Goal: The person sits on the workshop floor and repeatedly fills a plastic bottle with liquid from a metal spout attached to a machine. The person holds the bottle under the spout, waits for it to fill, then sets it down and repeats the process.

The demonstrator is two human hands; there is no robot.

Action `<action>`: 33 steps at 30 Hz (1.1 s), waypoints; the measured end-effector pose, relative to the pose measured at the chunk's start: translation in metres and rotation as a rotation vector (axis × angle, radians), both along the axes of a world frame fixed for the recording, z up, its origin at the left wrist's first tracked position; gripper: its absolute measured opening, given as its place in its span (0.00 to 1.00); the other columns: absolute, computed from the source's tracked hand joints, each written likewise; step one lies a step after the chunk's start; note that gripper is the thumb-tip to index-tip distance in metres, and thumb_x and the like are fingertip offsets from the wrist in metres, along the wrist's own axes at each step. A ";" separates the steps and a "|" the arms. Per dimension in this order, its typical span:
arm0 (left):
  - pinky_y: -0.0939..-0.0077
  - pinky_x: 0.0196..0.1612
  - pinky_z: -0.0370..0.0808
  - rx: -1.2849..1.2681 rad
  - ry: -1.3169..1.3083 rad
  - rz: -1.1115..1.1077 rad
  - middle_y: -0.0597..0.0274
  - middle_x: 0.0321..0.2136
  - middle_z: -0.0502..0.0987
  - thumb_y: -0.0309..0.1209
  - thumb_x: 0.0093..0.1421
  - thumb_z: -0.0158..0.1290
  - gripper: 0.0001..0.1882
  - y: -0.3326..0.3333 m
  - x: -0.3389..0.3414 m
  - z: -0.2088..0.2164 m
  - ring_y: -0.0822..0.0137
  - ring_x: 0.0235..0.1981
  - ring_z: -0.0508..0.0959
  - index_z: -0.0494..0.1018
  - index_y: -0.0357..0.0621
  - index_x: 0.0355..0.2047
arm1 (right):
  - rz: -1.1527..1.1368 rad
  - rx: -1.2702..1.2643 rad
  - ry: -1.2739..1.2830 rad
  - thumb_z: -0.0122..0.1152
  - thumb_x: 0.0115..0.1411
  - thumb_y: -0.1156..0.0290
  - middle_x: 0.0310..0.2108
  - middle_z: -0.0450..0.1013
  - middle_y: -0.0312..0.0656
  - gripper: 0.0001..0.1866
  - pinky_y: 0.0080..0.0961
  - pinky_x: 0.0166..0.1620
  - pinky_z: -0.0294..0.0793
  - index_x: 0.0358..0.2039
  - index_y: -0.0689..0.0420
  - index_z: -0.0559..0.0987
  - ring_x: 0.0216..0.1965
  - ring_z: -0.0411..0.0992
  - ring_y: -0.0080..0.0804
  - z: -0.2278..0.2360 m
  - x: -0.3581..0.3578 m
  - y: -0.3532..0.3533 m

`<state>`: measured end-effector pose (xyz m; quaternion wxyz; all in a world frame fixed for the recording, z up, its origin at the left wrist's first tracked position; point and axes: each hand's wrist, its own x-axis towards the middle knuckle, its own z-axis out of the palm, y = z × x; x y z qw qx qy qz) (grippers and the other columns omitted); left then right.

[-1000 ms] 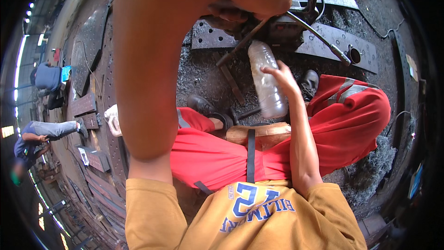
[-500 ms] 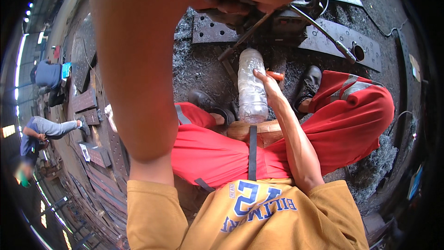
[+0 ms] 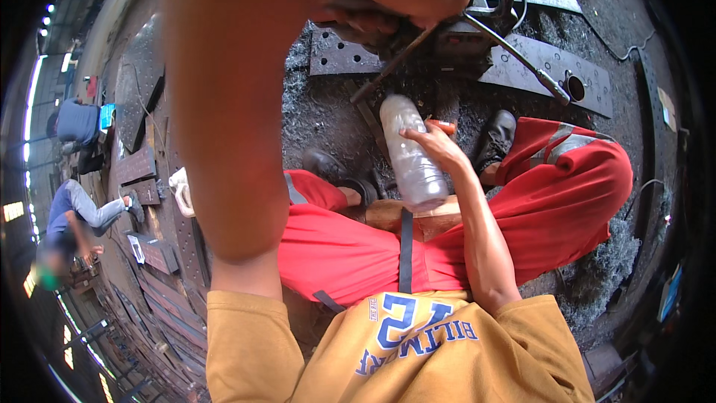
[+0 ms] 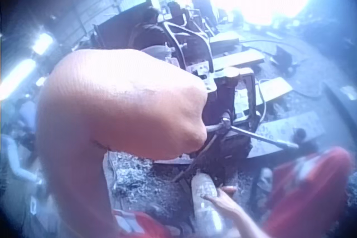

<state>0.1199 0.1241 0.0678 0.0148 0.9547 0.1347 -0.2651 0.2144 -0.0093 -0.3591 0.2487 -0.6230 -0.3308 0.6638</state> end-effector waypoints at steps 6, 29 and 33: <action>0.66 0.31 0.80 0.011 0.009 -0.006 0.53 0.23 0.81 0.29 0.58 0.52 0.11 0.009 0.011 0.003 0.60 0.25 0.82 0.83 0.36 0.29 | -0.175 0.165 -0.046 0.73 0.57 0.57 0.47 0.80 0.55 0.35 0.29 0.44 0.81 0.56 0.70 0.75 0.42 0.82 0.38 0.011 0.035 0.026; 0.65 0.30 0.82 -0.070 0.077 0.219 0.52 0.23 0.81 0.27 0.58 0.51 0.12 -0.022 -0.007 0.029 0.59 0.27 0.84 0.84 0.36 0.27 | -0.616 -0.380 0.819 0.67 0.61 0.41 0.33 0.81 0.40 0.29 0.36 0.36 0.84 0.46 0.56 0.81 0.29 0.81 0.35 -0.076 -0.013 -0.005; 0.64 0.32 0.82 -0.115 0.095 0.324 0.51 0.26 0.82 0.27 0.59 0.50 0.12 -0.023 -0.007 0.032 0.58 0.29 0.84 0.83 0.37 0.30 | -0.591 -0.347 0.826 0.68 0.61 0.39 0.32 0.81 0.39 0.29 0.34 0.34 0.84 0.44 0.55 0.82 0.27 0.81 0.33 -0.065 -0.016 -0.009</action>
